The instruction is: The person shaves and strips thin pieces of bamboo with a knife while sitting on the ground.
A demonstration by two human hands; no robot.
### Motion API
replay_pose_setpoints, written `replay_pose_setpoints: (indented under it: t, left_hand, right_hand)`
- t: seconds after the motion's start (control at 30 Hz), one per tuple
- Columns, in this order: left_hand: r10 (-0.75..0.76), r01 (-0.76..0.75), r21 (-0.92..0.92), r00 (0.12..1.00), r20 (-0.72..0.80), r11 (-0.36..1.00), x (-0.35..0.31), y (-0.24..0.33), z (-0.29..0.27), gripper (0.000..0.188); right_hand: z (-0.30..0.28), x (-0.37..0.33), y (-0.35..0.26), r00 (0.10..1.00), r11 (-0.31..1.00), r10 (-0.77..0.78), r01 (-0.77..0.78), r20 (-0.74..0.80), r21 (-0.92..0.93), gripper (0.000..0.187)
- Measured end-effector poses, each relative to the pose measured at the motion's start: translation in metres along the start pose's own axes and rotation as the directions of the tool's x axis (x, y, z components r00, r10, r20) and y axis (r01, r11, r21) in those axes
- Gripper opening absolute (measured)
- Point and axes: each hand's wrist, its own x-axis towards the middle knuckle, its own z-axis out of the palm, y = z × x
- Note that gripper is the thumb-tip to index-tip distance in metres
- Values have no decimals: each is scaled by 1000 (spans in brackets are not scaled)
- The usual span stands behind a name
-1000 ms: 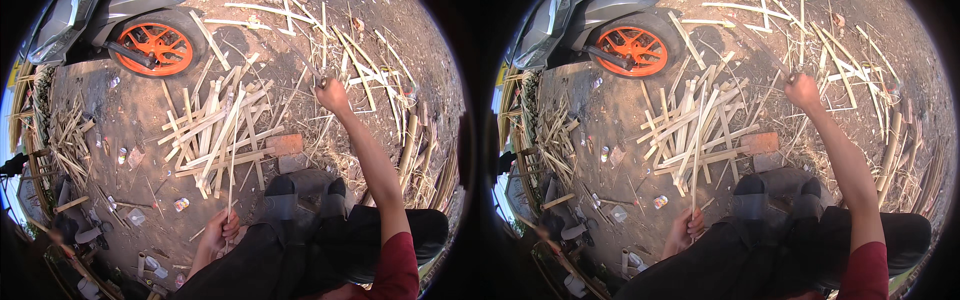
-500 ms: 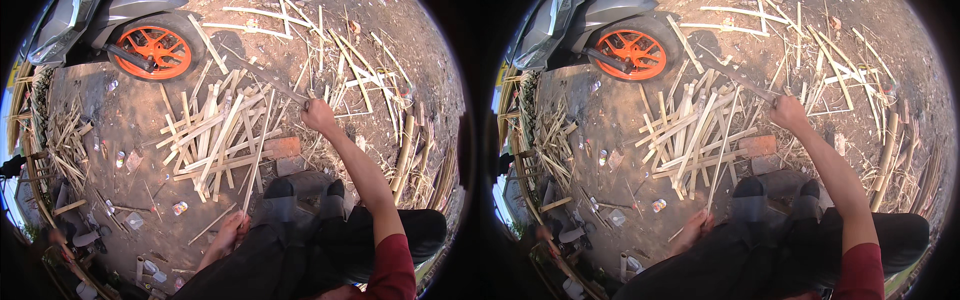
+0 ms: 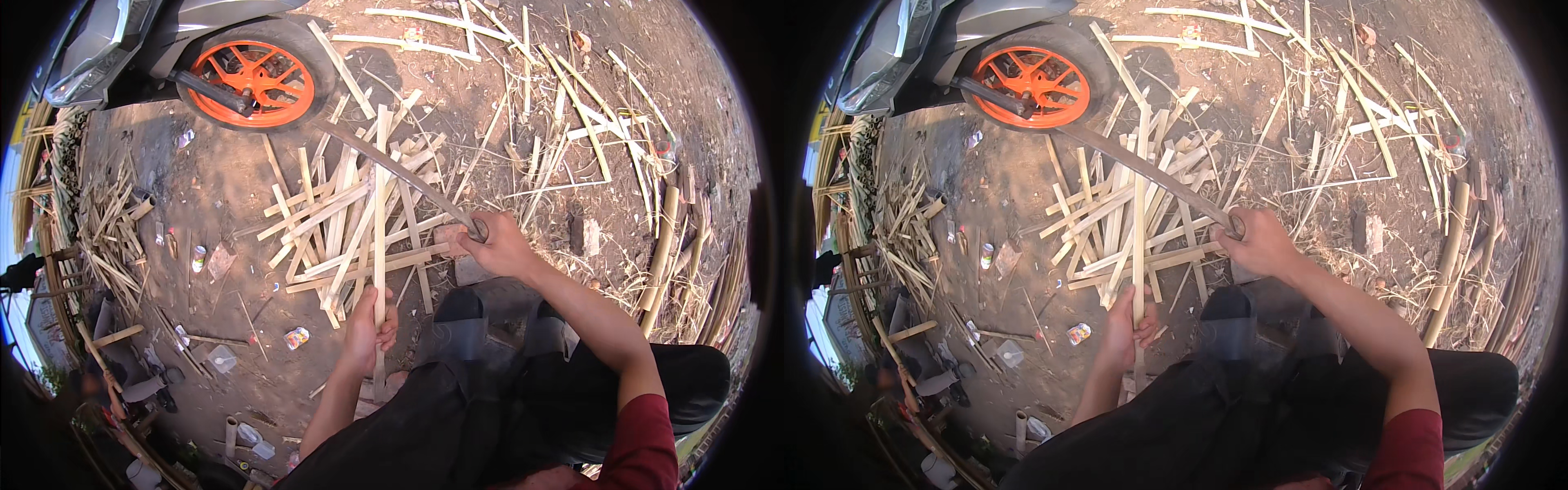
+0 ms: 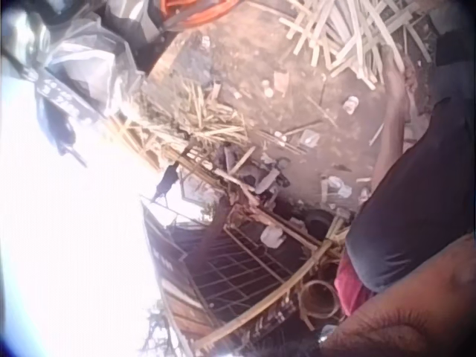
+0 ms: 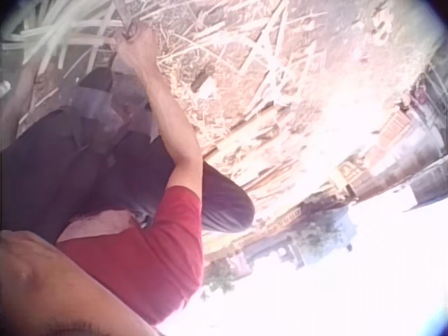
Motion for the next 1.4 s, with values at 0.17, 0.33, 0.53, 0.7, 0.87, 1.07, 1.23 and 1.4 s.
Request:
replay_pose_setpoints:
  t: [0.17,0.33,0.53,0.7,0.87,1.07,1.23,1.4]
  left_hand:
    - [195,-166,157,962,-191,973,9,4,23,30]
    - [-21,23,10,992,-125,1000,3,4,20,29]
    - [-74,75,71,997,-10,995,-2,-7,22,35]
    - [-157,157,12,978,137,988,-25,-16,5,41]
    - [-214,210,54,973,89,976,-50,-32,-15,43]
    - [-54,92,210,982,-181,973,-75,-54,-38,43]
    - [458,-287,547,865,-204,786,-43,-60,-33,37]
    - [518,-331,588,836,-179,738,-39,-57,-25,36]
  right_hand:
    - [20,-9,-12,955,940,-239,273,175,-203,34]
    - [33,-29,-22,916,891,-313,374,251,-256,36]
    - [36,-38,-23,925,895,-272,344,266,-282,37]
    - [4,3,-7,985,896,-167,169,40,-411,26]
    - [-42,77,28,997,833,6,-50,-83,-551,27]
    - [-99,115,75,901,907,298,-370,-316,-200,34]
    - [-65,68,35,926,978,187,-208,-328,-30,34]
    - [-53,47,10,952,1000,7,-14,-305,-19,36]
